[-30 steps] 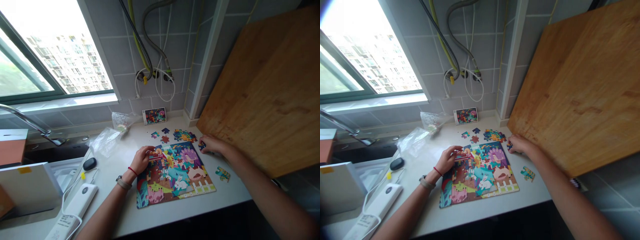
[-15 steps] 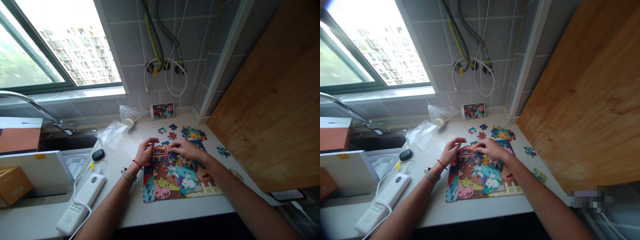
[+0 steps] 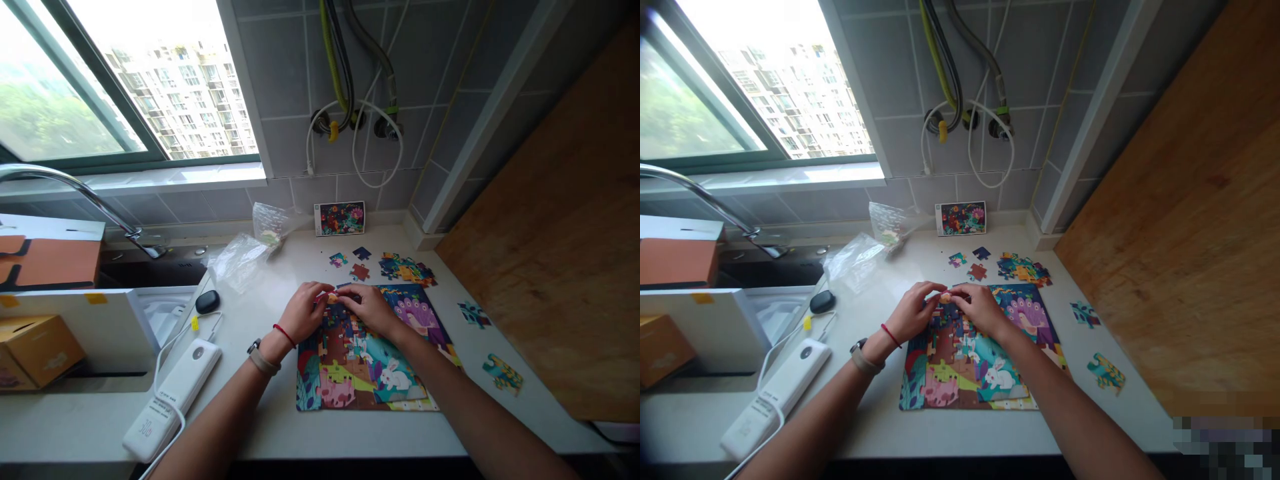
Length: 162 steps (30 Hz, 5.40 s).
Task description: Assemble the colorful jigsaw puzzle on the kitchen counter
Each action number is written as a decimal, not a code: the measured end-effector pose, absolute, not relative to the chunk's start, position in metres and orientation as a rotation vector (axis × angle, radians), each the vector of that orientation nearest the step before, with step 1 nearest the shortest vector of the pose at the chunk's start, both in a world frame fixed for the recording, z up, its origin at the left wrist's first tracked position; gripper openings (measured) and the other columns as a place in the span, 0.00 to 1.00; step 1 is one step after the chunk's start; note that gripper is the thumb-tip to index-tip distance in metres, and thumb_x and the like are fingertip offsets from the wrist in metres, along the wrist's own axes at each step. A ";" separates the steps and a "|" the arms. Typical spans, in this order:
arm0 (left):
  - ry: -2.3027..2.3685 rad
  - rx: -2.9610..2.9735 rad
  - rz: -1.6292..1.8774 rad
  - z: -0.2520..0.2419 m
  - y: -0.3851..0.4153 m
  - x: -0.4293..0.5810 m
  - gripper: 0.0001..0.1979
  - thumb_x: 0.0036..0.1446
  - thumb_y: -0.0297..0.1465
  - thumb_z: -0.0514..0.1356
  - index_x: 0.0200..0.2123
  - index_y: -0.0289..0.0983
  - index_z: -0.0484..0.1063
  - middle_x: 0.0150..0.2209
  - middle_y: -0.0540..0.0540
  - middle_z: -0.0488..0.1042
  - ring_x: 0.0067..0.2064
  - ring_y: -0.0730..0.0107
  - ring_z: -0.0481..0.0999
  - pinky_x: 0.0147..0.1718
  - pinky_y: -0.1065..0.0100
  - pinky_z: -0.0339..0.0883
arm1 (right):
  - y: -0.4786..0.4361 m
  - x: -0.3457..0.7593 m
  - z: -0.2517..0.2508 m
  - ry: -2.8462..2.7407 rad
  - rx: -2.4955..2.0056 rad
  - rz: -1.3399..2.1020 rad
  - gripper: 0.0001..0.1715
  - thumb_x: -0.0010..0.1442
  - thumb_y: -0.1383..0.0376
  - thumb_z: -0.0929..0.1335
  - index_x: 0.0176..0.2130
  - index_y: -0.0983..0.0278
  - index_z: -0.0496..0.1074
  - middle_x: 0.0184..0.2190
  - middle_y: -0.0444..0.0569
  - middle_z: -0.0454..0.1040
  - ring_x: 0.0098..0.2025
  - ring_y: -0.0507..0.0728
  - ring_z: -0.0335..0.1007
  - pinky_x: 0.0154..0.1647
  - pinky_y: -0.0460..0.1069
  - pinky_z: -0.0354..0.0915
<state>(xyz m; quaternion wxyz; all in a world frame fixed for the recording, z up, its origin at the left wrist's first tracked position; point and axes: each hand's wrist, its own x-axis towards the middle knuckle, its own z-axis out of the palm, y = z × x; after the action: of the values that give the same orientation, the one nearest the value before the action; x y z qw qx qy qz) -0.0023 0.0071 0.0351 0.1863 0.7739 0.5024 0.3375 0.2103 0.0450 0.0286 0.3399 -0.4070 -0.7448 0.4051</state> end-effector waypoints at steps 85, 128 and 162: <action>1.053 2.602 0.793 0.015 -0.023 -0.007 0.10 0.69 0.40 0.64 0.49 0.49 0.84 0.64 0.42 0.72 0.66 0.46 0.68 0.60 0.40 0.69 | 0.027 0.250 0.077 -2.697 -1.392 0.690 0.29 0.55 0.59 0.79 0.55 0.61 0.78 0.52 0.57 0.76 0.57 0.70 0.72 0.58 0.60 0.68; 1.000 2.611 0.853 0.012 -0.024 -0.006 0.11 0.69 0.34 0.64 0.52 0.46 0.83 0.62 0.43 0.76 0.69 0.48 0.66 0.63 0.43 0.70 | 0.028 0.241 0.075 -2.746 -1.225 0.709 0.06 0.63 0.63 0.76 0.40 0.61 0.77 0.44 0.51 0.75 0.50 0.61 0.73 0.51 0.53 0.68; 1.294 2.328 0.481 0.016 -0.001 -0.077 0.43 0.43 0.56 0.76 0.62 0.48 0.76 0.70 0.36 0.64 0.72 0.29 0.57 0.68 0.35 0.54 | 0.012 0.218 0.058 -2.706 -0.943 0.750 0.29 0.53 0.56 0.82 0.54 0.56 0.81 0.53 0.52 0.73 0.58 0.65 0.70 0.62 0.60 0.69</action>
<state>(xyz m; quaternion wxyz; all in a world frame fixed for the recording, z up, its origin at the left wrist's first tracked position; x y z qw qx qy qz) -0.0767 -0.0006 0.0158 0.2156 0.8399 0.4669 0.1734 0.2184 0.0123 0.0579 0.0897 -0.3172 -0.9098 0.2520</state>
